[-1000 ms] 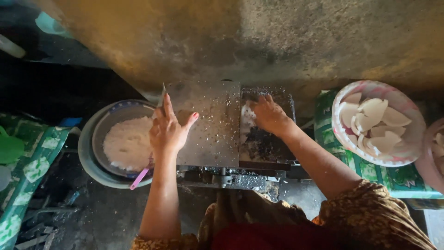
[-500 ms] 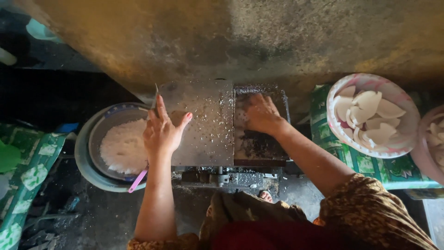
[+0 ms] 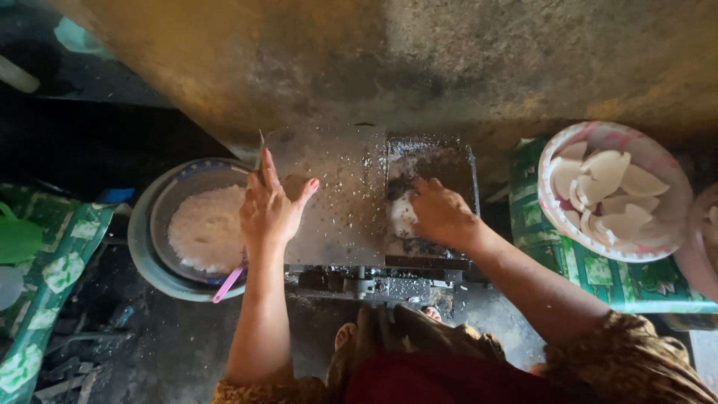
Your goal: Grating coconut meat using a mechanical grater into a bowl.
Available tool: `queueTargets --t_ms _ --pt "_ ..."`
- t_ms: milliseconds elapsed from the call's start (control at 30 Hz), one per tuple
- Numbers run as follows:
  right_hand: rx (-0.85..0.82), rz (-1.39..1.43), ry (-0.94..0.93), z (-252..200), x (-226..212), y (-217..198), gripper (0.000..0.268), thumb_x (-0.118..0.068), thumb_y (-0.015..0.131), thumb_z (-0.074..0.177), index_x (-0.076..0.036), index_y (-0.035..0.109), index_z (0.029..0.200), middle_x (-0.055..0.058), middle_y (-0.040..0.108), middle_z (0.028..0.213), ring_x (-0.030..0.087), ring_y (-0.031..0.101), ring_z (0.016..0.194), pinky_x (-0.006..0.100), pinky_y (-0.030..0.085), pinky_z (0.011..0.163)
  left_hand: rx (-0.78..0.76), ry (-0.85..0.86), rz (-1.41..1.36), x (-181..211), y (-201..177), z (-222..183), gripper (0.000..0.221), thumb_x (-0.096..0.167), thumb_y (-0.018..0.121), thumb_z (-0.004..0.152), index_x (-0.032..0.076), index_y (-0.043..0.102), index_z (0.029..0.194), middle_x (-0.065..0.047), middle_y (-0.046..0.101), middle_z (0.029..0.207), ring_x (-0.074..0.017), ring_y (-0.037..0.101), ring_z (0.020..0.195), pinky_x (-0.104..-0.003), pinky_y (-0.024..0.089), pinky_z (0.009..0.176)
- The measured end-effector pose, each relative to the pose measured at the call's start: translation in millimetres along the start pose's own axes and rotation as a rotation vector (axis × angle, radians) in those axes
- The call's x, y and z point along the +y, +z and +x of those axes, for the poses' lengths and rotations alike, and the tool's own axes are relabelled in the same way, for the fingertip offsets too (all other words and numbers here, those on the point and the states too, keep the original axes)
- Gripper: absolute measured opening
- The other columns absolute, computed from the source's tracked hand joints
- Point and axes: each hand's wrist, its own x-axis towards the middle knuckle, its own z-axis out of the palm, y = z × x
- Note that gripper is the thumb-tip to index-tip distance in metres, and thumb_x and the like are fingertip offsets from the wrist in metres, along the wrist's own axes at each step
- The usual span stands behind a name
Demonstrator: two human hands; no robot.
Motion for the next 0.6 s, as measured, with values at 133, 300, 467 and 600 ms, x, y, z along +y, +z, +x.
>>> queueTargets --t_ms 133,300,467,600 --pt "0.053 -0.016 -0.003 16 -6 34 0.047 -0.042 0.074 0.07 -0.015 0.067 0.108 0.006 0.055 0.113 0.024 0.059 0.108 0.033 0.059 0.074 -0.03 -0.028 -0.004 3 -1 0 0.098 0.081 0.039 0.092 0.018 0.016 0.163 -0.029 0.044 0.147 -0.0423 0.058 0.126 -0.051 0.052 0.095" --pt "0.058 -0.038 -0.027 24 -16 30 0.041 -0.039 0.076 0.074 -0.01 0.071 0.101 0.009 0.057 0.109 0.025 0.061 0.102 0.03 0.061 0.07 -0.041 -0.032 0.011 6 -4 -1 0.097 0.081 0.038 0.092 0.018 0.016 0.163 -0.028 0.043 0.148 -0.0413 0.058 0.127 -0.051 0.052 0.095" --pt "0.37 -0.177 0.192 57 -33 94 0.04 -0.033 0.06 0.084 -0.008 0.063 0.116 0.007 0.062 0.092 0.018 0.07 0.065 0.03 0.058 0.052 -0.01 -0.015 0.042 6 -4 -3 0.097 0.08 0.037 0.092 0.017 0.017 0.163 -0.029 0.047 0.143 -0.0425 0.061 0.123 -0.051 0.055 0.091" --pt "0.297 0.017 0.063 51 -25 73 0.037 -0.022 0.052 0.085 0.0 0.062 0.113 0.014 0.063 0.102 0.03 0.073 0.07 0.037 0.061 0.056 -0.005 0.001 0.035 4 -2 -2 0.097 0.079 0.038 0.093 0.015 0.018 0.162 -0.029 0.047 0.142 -0.0428 0.061 0.122 -0.05 0.056 0.09"
